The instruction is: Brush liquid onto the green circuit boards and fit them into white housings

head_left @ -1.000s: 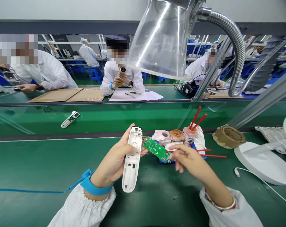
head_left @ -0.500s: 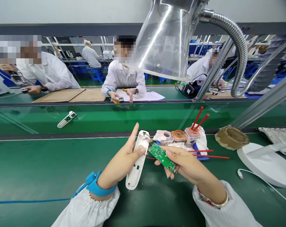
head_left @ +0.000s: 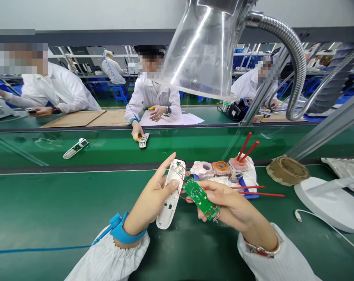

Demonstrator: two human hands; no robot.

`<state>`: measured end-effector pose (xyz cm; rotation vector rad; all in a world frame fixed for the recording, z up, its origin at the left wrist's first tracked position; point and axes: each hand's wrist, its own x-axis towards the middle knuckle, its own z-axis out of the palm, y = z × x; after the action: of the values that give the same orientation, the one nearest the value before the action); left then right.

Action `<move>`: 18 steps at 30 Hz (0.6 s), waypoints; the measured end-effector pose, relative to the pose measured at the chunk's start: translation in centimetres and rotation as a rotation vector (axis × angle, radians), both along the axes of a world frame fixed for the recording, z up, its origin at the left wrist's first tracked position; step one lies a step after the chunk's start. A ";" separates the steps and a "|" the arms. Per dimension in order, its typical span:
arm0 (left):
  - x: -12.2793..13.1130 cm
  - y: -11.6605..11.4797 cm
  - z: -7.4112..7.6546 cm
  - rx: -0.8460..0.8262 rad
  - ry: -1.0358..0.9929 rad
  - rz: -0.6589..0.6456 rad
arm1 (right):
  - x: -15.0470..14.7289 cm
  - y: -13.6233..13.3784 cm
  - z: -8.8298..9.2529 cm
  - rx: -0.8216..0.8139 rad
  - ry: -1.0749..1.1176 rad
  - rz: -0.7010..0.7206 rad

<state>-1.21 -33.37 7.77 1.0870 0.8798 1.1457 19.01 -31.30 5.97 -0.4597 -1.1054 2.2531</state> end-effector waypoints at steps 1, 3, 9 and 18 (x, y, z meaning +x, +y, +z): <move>0.0 0.0 -0.1 0.023 0.019 0.006 | -0.1 0.0 -0.1 -0.004 0.028 0.012; 0.0 0.0 -0.4 0.093 0.131 0.056 | -0.4 0.0 -0.4 0.008 0.059 0.020; 0.3 0.3 -1.6 0.529 0.894 0.258 | -1.2 -0.1 -0.6 0.101 -0.135 -0.115; 1.5 0.2 -2.3 0.607 1.340 0.438 | -3.6 -0.7 -0.7 0.149 -0.284 -0.505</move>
<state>0.32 -33.14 5.49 2.3348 1.9249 0.9501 15.38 -31.98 5.31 -0.9047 -1.1315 1.6879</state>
